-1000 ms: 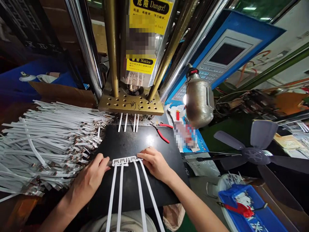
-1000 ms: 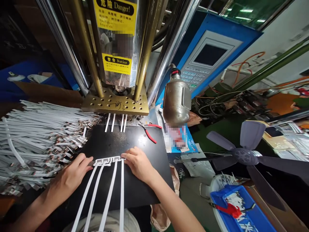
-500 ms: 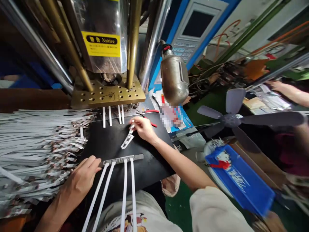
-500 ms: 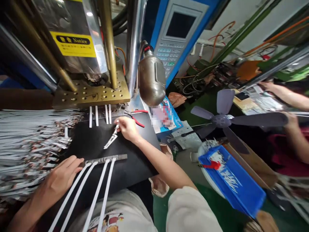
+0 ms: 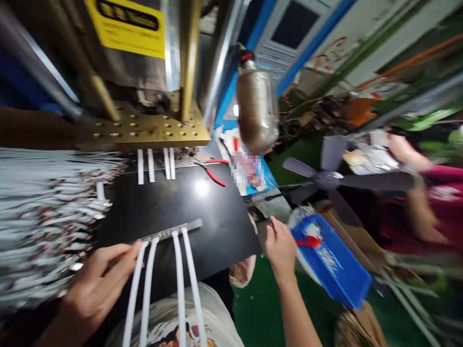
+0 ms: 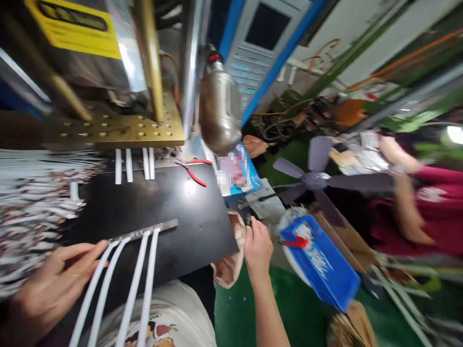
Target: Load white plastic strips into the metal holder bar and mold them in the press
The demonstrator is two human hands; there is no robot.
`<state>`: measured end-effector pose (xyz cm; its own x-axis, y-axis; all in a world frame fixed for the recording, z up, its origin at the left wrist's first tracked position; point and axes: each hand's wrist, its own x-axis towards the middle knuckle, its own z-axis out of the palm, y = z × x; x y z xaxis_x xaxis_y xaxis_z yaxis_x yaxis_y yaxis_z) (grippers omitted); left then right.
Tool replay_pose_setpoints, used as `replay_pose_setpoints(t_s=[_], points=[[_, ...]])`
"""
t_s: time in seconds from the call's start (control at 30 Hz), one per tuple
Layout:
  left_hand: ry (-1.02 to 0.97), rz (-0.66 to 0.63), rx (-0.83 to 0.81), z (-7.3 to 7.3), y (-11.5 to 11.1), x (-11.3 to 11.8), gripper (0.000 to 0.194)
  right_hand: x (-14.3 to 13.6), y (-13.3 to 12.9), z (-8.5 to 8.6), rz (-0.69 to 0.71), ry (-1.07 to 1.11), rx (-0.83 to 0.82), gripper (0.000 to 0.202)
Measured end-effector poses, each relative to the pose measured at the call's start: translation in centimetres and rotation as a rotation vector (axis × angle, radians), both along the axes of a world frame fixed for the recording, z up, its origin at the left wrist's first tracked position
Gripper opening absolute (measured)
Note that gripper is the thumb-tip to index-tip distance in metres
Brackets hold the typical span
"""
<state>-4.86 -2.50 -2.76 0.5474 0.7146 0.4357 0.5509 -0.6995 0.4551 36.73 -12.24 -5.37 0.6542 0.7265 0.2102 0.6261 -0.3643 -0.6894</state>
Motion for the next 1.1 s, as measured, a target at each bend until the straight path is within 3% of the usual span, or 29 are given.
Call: replay_pose_setpoints(t_s=[0.03,0.13,0.17,0.23,0.3,0.4,0.5,0.7,0.83,1.0,1.1], points=[[-0.006,0.005,0.031,0.8,-0.3,0.8,0.056,-1.6,1.2,1.1,0.165,-0.051,0.023,0.029],[-0.088,-0.027,0.085,2.0,-0.2,2.8,0.057,-7.2,4.9,4.4,0.85,-0.1,0.152,0.045],[-0.116,-0.044,0.082,2.0,0.1,3.2,0.054,-9.1,5.9,5.2,1.02,-0.078,0.204,0.051],[-0.158,-0.069,0.054,2.0,0.5,4.0,0.045,-12.2,7.4,5.9,1.215,-0.053,0.297,0.056],[-0.217,-0.039,0.032,2.0,0.8,4.6,0.033,-14.2,8.3,5.7,1.242,-0.05,0.38,0.052],[-0.327,0.09,-0.037,2.1,0.9,5.5,0.022,-15.3,9.1,5.0,1.118,0.037,0.435,0.044],[-0.407,0.177,-0.139,2.5,1.4,6.4,0.028,-15.5,10.1,5.5,1.045,0.086,0.45,0.04],[-0.597,0.157,-0.304,3.4,2.7,6.4,0.033,-18.6,13.2,9.1,1.247,-0.123,0.376,0.021],[-0.739,0.306,-0.374,3.5,1.8,3.9,0.03,-23.6,15.7,11.4,1.444,-0.088,0.269,0.028],[-0.956,0.719,-0.429,2.1,-2.0,-1.3,0.039,-33.1,17.3,12.8,1.775,-0.203,0.001,0.03],[-1.047,0.942,-0.403,1.7,-5.0,-5.5,0.043,-38.9,17.1,12.3,1.947,-0.319,-0.049,0.027]])
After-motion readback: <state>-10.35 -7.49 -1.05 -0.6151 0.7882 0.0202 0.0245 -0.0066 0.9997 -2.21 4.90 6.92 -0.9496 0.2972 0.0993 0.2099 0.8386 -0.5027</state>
